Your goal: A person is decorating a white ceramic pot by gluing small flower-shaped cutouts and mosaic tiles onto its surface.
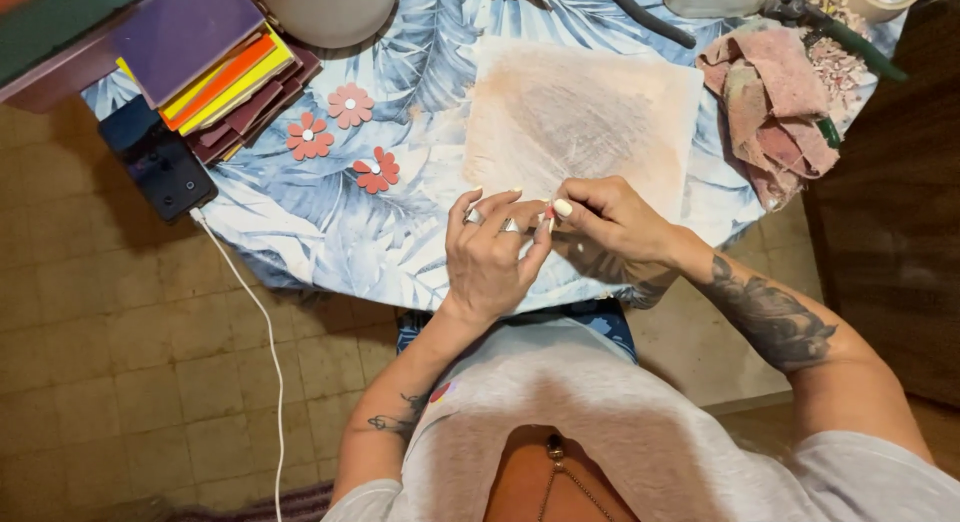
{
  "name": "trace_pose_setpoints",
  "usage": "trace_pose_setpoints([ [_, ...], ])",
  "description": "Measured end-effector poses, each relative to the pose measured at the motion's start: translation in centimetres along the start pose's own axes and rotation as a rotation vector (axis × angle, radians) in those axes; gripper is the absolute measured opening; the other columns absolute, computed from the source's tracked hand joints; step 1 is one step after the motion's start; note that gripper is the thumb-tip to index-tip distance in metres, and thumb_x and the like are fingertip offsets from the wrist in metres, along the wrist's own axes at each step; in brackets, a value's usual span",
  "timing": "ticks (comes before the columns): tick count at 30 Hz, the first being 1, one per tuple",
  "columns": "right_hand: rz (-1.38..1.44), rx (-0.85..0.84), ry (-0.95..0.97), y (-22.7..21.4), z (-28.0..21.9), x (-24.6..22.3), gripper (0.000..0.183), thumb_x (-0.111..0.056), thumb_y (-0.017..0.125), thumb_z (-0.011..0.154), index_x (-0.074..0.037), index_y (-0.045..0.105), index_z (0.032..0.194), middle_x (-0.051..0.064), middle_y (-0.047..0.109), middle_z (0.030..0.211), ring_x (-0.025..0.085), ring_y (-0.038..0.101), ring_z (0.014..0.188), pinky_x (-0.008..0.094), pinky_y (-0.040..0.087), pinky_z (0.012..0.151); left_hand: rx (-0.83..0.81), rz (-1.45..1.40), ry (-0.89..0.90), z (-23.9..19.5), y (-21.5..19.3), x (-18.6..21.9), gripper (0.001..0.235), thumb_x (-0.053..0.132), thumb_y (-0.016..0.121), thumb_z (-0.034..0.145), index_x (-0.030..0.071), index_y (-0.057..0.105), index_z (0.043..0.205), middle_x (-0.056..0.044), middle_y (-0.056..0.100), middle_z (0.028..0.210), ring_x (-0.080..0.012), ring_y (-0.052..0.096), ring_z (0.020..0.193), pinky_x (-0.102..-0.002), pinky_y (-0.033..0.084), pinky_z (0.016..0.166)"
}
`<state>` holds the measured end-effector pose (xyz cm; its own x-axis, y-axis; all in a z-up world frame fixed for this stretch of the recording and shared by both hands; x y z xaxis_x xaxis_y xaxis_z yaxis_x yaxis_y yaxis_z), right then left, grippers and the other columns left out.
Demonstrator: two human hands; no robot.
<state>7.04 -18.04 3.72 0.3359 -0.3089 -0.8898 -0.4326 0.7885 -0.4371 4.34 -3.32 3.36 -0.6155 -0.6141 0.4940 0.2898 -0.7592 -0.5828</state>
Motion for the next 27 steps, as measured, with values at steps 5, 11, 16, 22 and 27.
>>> trace_pose_setpoints([
  [5,-0.102,0.007,-0.034,-0.3,-0.5,-0.4,0.023,-0.018,0.046,0.087,-0.005,0.05,0.069,0.008,0.047,0.057,0.021,0.049,0.054,0.032,0.042,0.05,-0.022,0.023,0.02,-0.2,-0.1,0.4,0.011,0.019,0.061,0.074,0.012,0.061,0.082,0.0,0.06,0.075,-0.0198,0.06,0.082,-0.042,0.037,0.087],
  [11,-0.942,-0.134,-0.096,-2.6,-3.2,1.5,0.014,-0.022,0.051,0.076,-0.011,0.049,0.068,0.007,0.048,0.062,0.025,0.054,0.058,0.034,0.043,0.052,-0.433,0.177,0.003,-1.3,-1.5,0.6,0.051,0.042,0.061,0.068,0.01,0.056,0.108,-0.01,0.054,0.11,-0.039,0.046,0.105,-0.064,0.012,0.091],
  [16,-1.036,-0.107,-0.24,1.0,0.3,4.8,0.01,-0.029,0.047,0.076,-0.019,0.046,0.072,0.0,0.045,0.067,0.019,0.053,0.062,0.031,0.044,0.052,-0.551,0.204,0.005,-2.3,-1.0,-0.5,0.069,0.059,0.052,0.066,0.012,0.051,0.116,-0.008,0.046,0.123,-0.0425,0.035,0.116,-0.069,0.001,0.092],
  [22,-1.05,0.134,-0.209,1.3,9.1,6.8,0.016,-0.026,0.045,0.08,-0.016,0.047,0.068,-0.001,0.044,0.064,0.021,0.053,0.056,0.032,0.039,0.046,-0.59,0.228,-0.002,-2.5,-1.0,-0.5,0.071,0.06,0.055,0.064,0.015,0.048,0.118,-0.007,0.045,0.124,-0.0406,0.036,0.115,-0.07,0.0,0.092],
  [27,-0.994,-0.114,-0.346,1.0,2.7,2.5,0.015,-0.024,0.045,0.077,-0.016,0.043,0.065,0.003,0.043,0.061,0.025,0.051,0.051,0.036,0.04,0.044,-0.604,0.252,0.02,-2.7,-0.7,-0.8,0.074,0.064,0.052,0.064,0.015,0.046,0.12,-0.007,0.043,0.124,-0.0415,0.036,0.114,-0.072,0.001,0.091],
])
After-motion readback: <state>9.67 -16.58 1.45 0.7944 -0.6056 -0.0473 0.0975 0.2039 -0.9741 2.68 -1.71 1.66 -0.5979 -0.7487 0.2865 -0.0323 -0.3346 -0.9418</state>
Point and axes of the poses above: each hand's wrist, its own z-axis towards the middle knuckle, its own y-axis out of the palm, x = y × z, the point moved 3 cm from there along z, towards the middle knuckle
